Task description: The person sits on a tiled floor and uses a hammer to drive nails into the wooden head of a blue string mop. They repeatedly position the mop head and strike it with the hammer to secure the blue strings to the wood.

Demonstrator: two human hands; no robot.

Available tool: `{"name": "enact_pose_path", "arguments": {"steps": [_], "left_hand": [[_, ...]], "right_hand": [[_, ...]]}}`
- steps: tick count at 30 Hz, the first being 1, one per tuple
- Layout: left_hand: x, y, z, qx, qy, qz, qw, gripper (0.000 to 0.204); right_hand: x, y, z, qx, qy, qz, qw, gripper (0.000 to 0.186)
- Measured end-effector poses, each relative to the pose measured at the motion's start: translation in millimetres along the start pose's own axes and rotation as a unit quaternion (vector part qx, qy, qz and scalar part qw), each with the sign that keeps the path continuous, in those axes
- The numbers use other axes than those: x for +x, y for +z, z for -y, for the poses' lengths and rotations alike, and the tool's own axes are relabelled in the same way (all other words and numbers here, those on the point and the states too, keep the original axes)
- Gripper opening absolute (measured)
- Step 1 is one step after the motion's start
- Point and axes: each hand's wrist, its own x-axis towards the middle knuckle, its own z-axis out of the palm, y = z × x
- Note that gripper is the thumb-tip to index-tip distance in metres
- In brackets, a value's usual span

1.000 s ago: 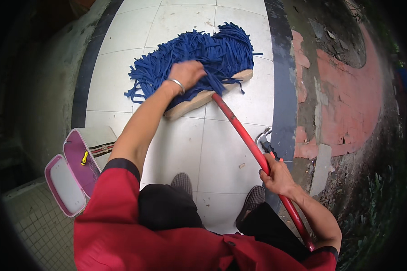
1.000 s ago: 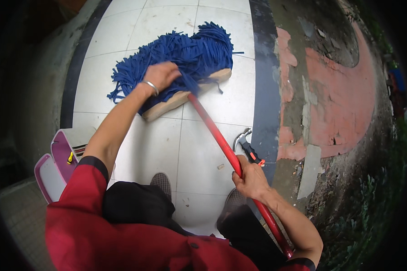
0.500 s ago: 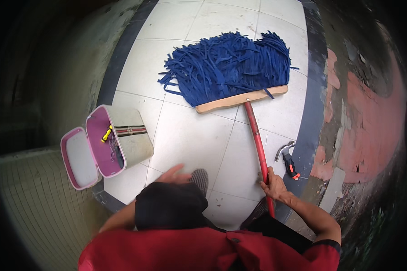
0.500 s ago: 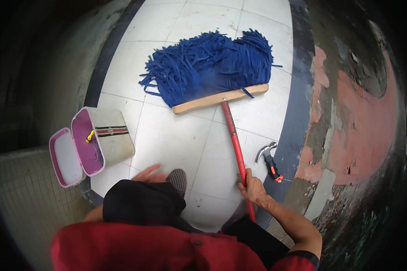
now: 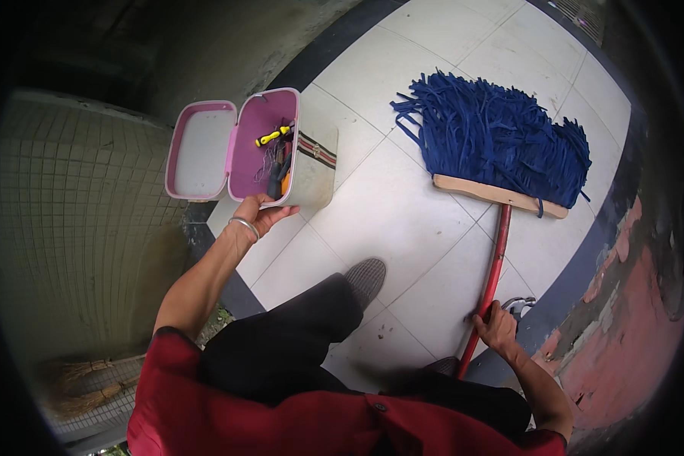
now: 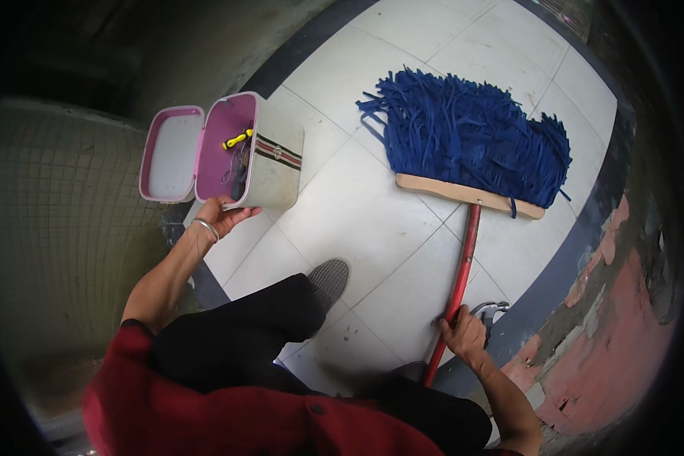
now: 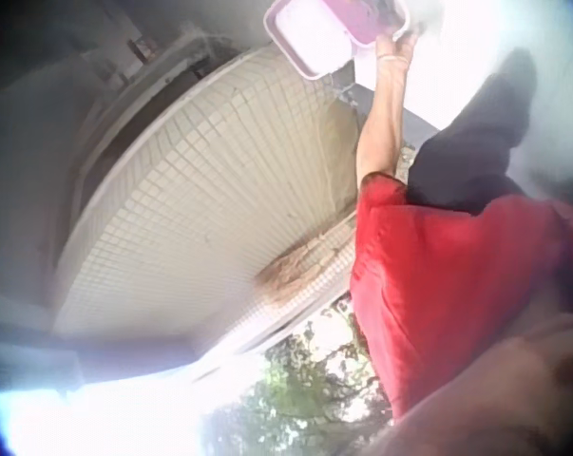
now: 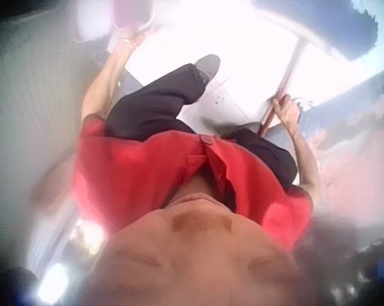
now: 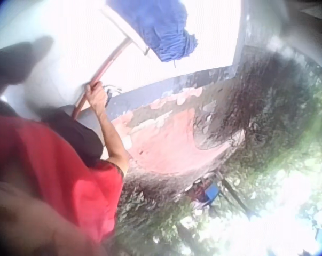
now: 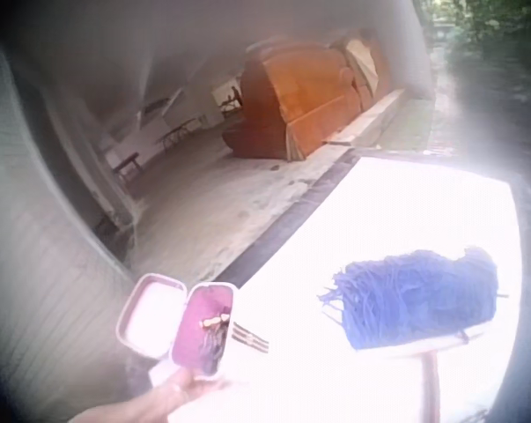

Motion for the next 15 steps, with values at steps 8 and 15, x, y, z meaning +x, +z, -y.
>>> {"name": "enact_pose_path", "arguments": {"steps": [8,15], "left_hand": [[41.9,-27.6,-76.8,0.208,0.122,0.005,0.970,0.048],[-39.9,-11.7,15.3,0.251,0.135,-0.022,0.958,0.076]], "right_hand": [[22.4,32.4,-30.4,-0.264,-0.355,-0.370,0.817,0.053],[22.5,15.4,-36.4,-0.198,-0.355,-0.376,0.833,0.044]]}}
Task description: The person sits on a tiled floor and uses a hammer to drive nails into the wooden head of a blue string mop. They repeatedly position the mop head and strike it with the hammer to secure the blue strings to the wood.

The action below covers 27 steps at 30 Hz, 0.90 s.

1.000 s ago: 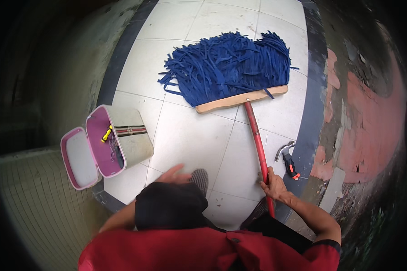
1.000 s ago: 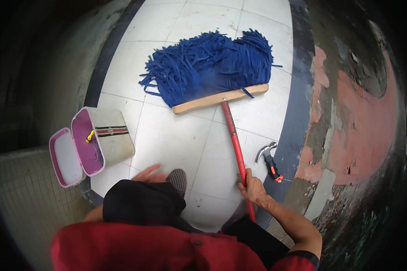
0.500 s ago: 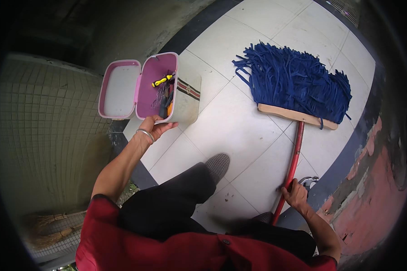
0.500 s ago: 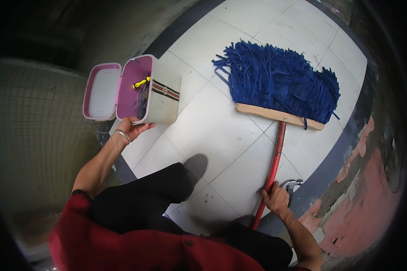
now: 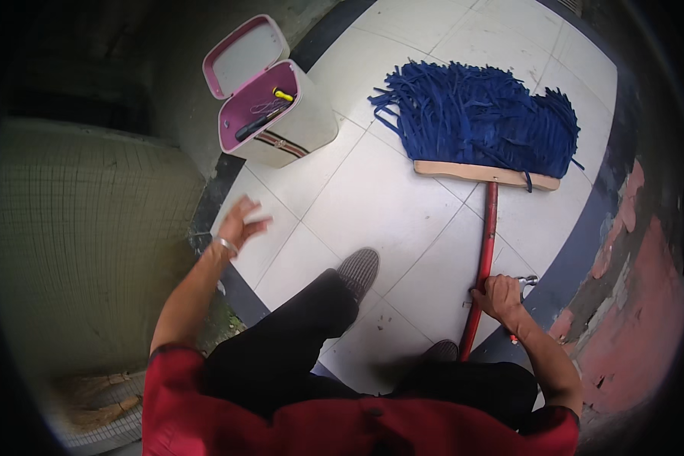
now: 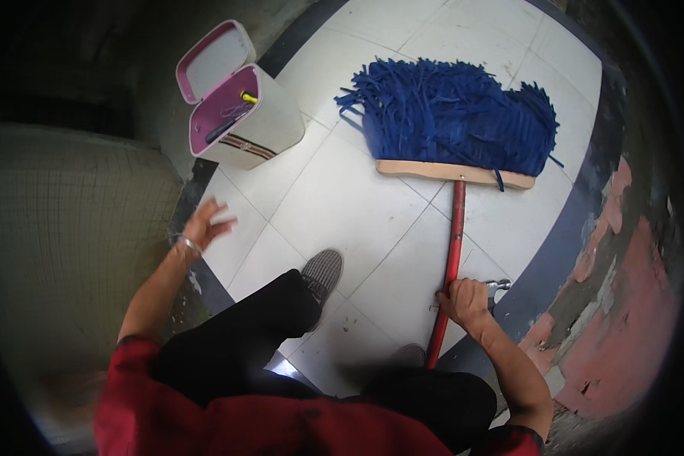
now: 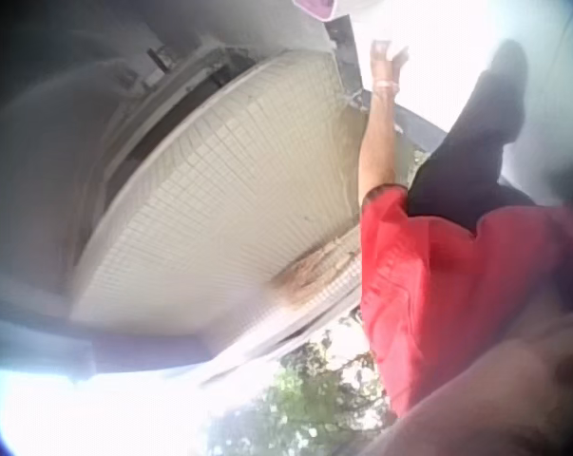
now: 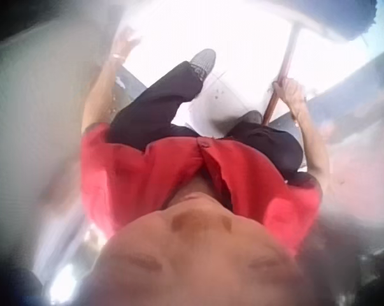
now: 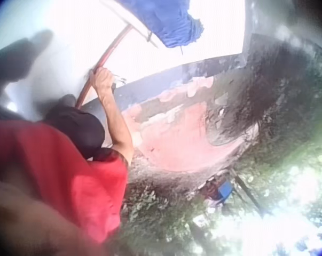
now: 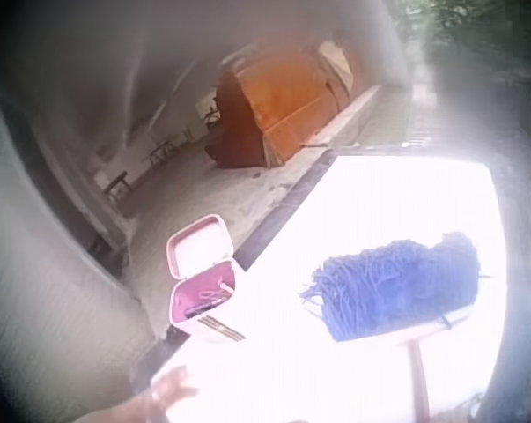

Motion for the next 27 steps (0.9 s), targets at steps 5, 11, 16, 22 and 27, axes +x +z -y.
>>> {"name": "enact_pose_path", "arguments": {"steps": [5,11,16,22,27], "left_hand": [[-215.3,-69.9,41.9,0.398,-0.238,0.265,0.846,0.050],[-357.7,-57.5,-62.2,0.595,-0.275,0.274,0.704,0.034],[-383.0,103.8,-90.9,0.564,0.055,0.276,0.777,0.019],[-414.6,201.0,-100.4,0.546,0.192,0.294,0.761,0.013],[-373.4,130.3,-76.1,0.643,0.073,0.332,0.687,0.020]], "right_hand": [[24.3,0.0,33.2,0.145,0.302,0.174,0.926,0.053],[7.5,43.7,48.7,0.120,0.369,0.089,0.917,0.026],[10.3,32.8,61.1,0.120,0.357,0.090,0.922,0.017],[-24.9,27.3,71.8,0.106,0.361,0.081,0.923,0.026],[-13.1,24.3,79.5,0.116,0.385,0.072,0.913,0.031]]}}
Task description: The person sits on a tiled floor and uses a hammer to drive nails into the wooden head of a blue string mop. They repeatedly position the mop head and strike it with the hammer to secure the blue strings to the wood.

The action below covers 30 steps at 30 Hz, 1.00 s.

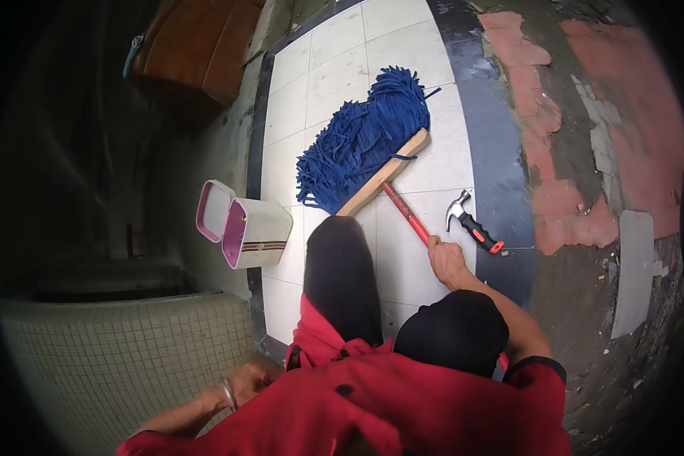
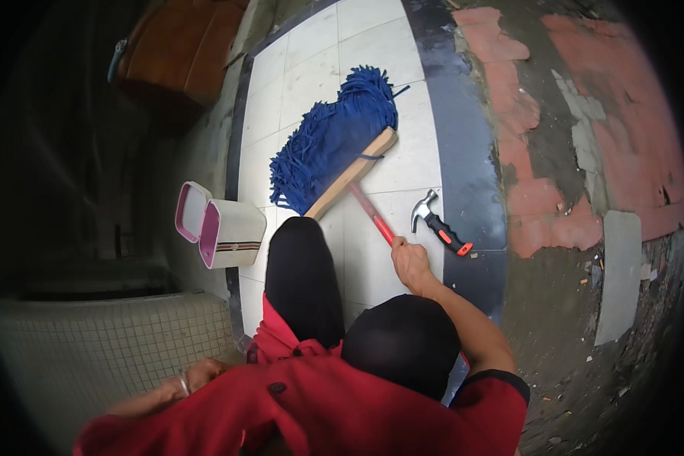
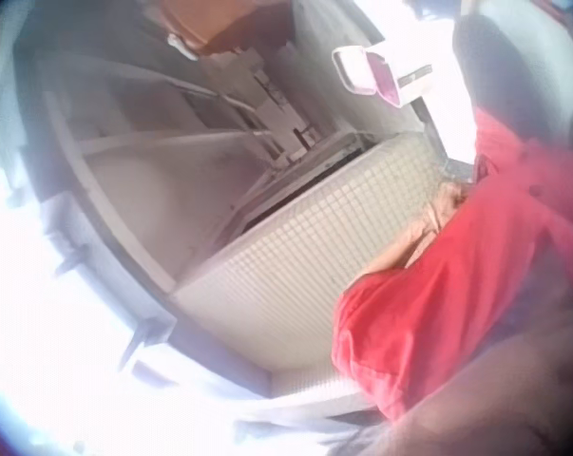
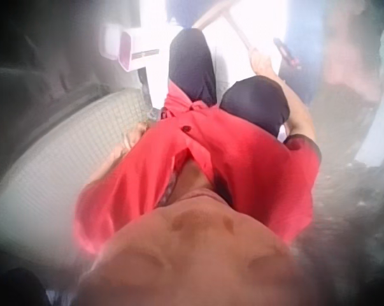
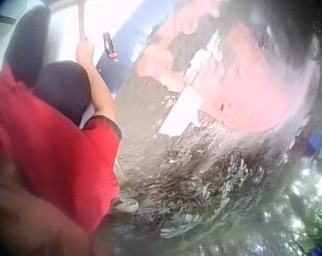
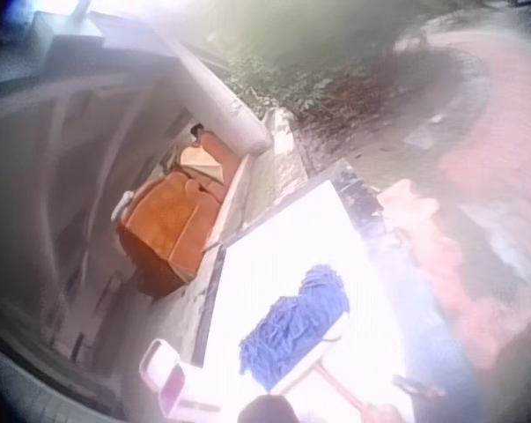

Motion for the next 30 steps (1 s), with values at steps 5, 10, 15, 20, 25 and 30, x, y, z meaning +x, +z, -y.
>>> {"name": "enact_pose_path", "arguments": {"steps": [5,10,15,20,25,30], "left_hand": [[20.4,15.7,36.2,0.309,-0.018,-0.080,0.948,0.039],[36.4,13.8,13.7,0.366,0.044,-0.141,0.919,0.043],[47.9,36.3,3.4,0.393,0.115,-0.259,0.875,0.027],[37.7,56.3,15.7,0.284,0.103,-0.324,0.897,0.023],[-3.8,91.4,54.0,0.252,-0.039,-0.328,0.910,0.030],[-67.1,138.5,48.1,0.125,-0.137,-0.411,0.893,0.036]], "right_hand": [[-4.8,2.0,-6.8,0.000,0.019,0.018,1.000,0.028],[-4.7,-8.2,-13.7,0.042,0.013,0.004,0.999,0.026],[-0.4,-20.5,-12.0,0.069,0.015,0.057,0.996,0.035],[24.3,-21.6,-6.5,0.098,0.001,0.003,0.995,0.043],[79.6,-37.4,4.8,0.105,0.001,-0.028,0.994,0.045],[104.6,-40.3,6.5,0.107,-0.014,0.023,0.994,0.040]]}}
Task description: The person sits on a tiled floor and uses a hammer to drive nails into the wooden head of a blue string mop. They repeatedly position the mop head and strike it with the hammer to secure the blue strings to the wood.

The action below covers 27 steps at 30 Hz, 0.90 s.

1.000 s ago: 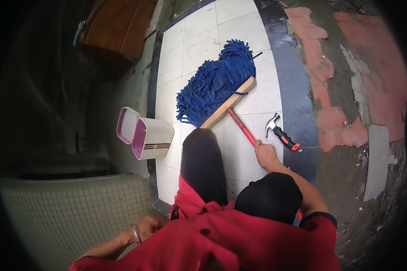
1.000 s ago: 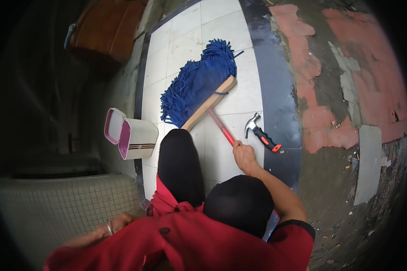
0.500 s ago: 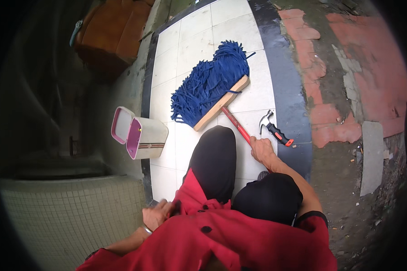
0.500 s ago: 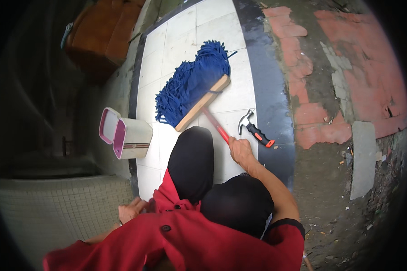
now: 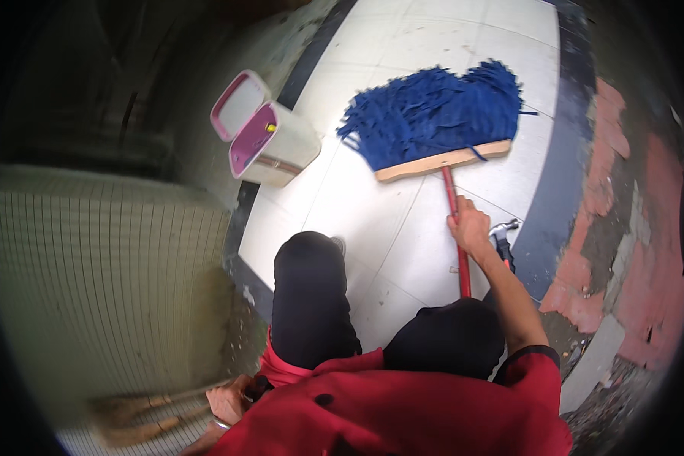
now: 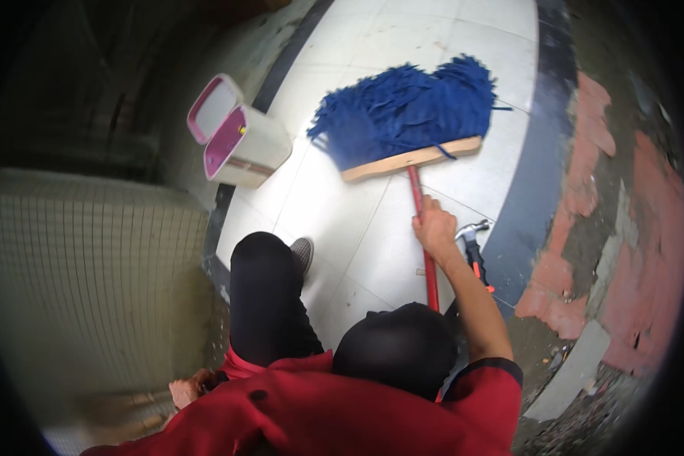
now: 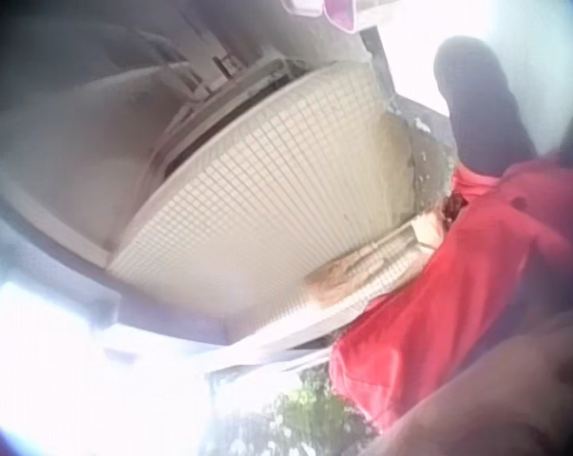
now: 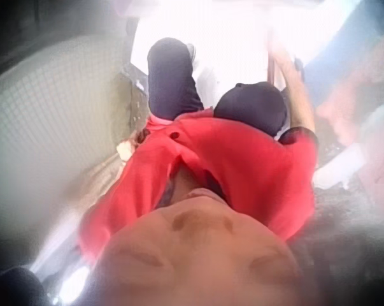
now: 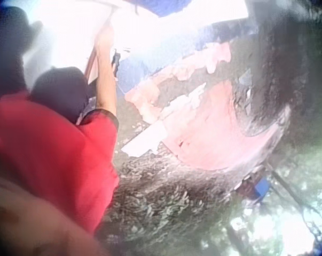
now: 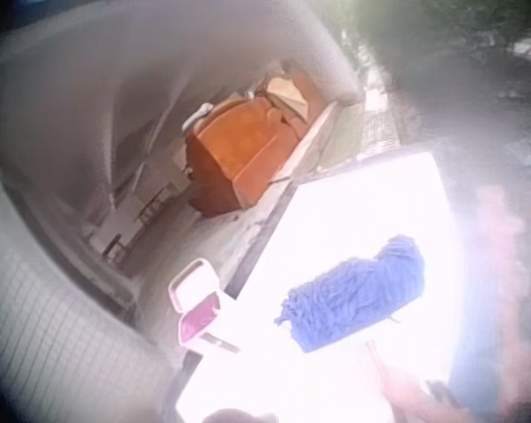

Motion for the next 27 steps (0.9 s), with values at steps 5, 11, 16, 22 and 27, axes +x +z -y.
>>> {"name": "enact_pose_path", "arguments": {"steps": [5,11,16,22,27], "left_hand": [[-14.1,-5.2,-3.0,-0.020,0.042,0.020,0.999,0.035],[10.9,-27.1,-6.0,-0.005,0.092,0.043,0.995,0.033],[32.3,-20.0,3.2,-0.005,0.124,0.028,0.992,0.032],[53.5,-19.7,7.8,0.004,0.145,0.025,0.989,0.031],[43.3,-28.0,13.4,0.010,0.139,0.014,0.990,0.030]], "right_hand": [[-2.8,9.4,-16.5,0.025,-0.037,-0.044,0.998,0.038],[-14.4,24.8,2.5,0.027,-0.051,-0.011,0.998,0.040],[-21.7,30.6,7.4,0.028,-0.049,0.006,0.998,0.055],[1.7,-44.9,71.2,-0.030,-0.106,0.106,0.988,0.027],[-35.3,-104.5,270.8,0.250,-0.547,0.275,0.750,0.054]]}}
